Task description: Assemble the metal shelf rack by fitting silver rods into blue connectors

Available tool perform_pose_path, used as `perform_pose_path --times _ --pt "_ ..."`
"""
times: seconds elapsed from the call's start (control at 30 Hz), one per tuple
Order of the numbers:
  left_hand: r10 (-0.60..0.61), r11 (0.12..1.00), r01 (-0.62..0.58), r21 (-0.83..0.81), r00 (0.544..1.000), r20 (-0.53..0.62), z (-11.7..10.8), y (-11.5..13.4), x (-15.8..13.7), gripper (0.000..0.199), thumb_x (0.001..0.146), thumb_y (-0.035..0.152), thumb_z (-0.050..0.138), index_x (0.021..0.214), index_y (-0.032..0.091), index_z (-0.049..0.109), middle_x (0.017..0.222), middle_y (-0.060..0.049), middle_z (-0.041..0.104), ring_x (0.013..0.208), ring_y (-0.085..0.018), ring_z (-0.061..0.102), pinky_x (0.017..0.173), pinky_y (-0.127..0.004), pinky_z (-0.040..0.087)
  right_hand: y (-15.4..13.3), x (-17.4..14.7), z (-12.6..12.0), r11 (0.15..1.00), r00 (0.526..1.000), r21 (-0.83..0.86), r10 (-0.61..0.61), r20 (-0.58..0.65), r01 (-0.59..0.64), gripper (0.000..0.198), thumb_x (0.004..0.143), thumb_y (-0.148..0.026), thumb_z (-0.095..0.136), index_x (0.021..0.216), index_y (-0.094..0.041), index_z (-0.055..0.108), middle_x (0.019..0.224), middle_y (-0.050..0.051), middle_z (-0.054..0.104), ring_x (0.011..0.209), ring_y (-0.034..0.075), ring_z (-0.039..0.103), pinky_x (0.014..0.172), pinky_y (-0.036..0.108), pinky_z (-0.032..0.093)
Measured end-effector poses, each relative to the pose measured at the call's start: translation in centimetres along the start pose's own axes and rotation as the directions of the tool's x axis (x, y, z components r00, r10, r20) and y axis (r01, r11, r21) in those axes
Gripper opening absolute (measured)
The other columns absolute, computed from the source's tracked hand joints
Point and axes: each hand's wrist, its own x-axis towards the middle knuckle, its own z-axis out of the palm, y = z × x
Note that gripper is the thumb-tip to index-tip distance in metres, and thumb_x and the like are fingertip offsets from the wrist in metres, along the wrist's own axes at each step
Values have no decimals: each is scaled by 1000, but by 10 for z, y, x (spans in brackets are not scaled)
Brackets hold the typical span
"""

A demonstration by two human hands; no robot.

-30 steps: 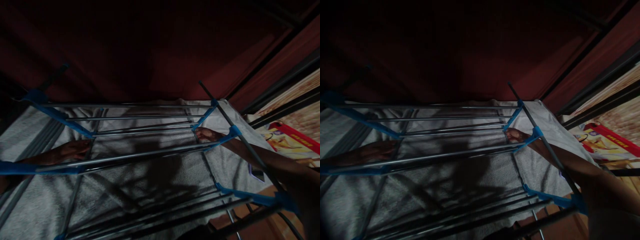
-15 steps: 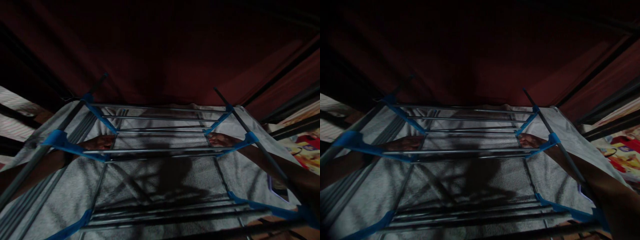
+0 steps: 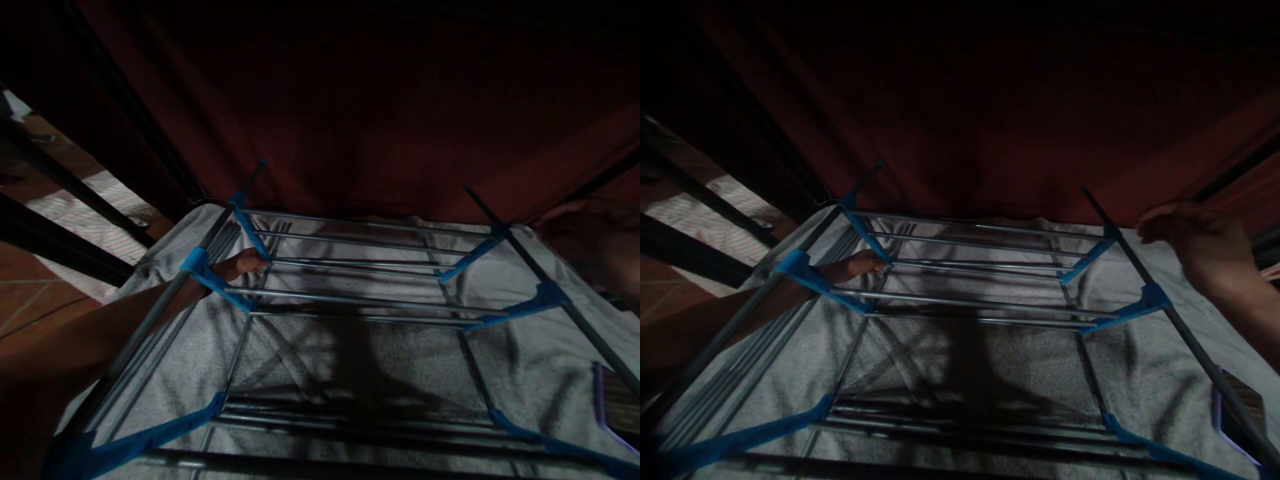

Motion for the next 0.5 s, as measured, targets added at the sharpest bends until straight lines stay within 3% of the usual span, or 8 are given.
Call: perform_pose_path --times 0.07,0.13,0.2,0.23,0.37,0.5 --pt "27 999 -27 -24 1000 -3 0 -1 3 55 45 54 91 81 17 75 92 -10 75 96 -30 68 75 -36 58 -41 -16 4 967 966 255 -65 251 -1 44 96 -63 50 99 -29 78 96 13 78 86 25 74 82 41 57" --pt "4 999 -5 -49 1000 -17 0 -4 6 62 45 62 90 85 17 76 97 -11 75 101 -31 67 77 -36 58 -81 -32 29 923 789 383 -271 552 49 39 95 -60 54 102 -30 78 103 7 77 92 25 73 91 42 57" --pt "-25 998 23 -62 999 -26 1 -7 9 64 46 67 89 84 17 76 94 -10 74 97 -29 67 75 -35 59 -111 -44 71 884 623 443 -431 653 148 36 99 -48 49 116 -28 74 121 5 73 113 26 68 103 42 52" --pt "-35 997 32 -64 999 -37 2 -8 10 64 46 69 88 81 17 75 90 -10 74 92 -27 66 73 -35 60 -122 -48 96 878 570 437 -465 677 197 34 100 -40 48 121 -28 72 127 4 71 119 25 65 108 42 49" --pt "-48 995 41 -91 997 -68 4 -6 9 68 40 70 90 75 15 72 83 -9 71 81 -24 66 67 -36 60 -145 -47 190 888 485 313 -449 750 337 41 97 -16 43 132 -22 63 142 9 61 127 23 59 111 38 44" --pt "-64 994 56 -95 995 -83 4 -3 7 71 34 67 92 76 13 71 83 -10 72 79 -25 68 64 -35 60 -159 -28 253 844 473 204 -460 752 497 45 90 -3 44 129 -16 62 139 16 60 124 25 60 105 36 46"
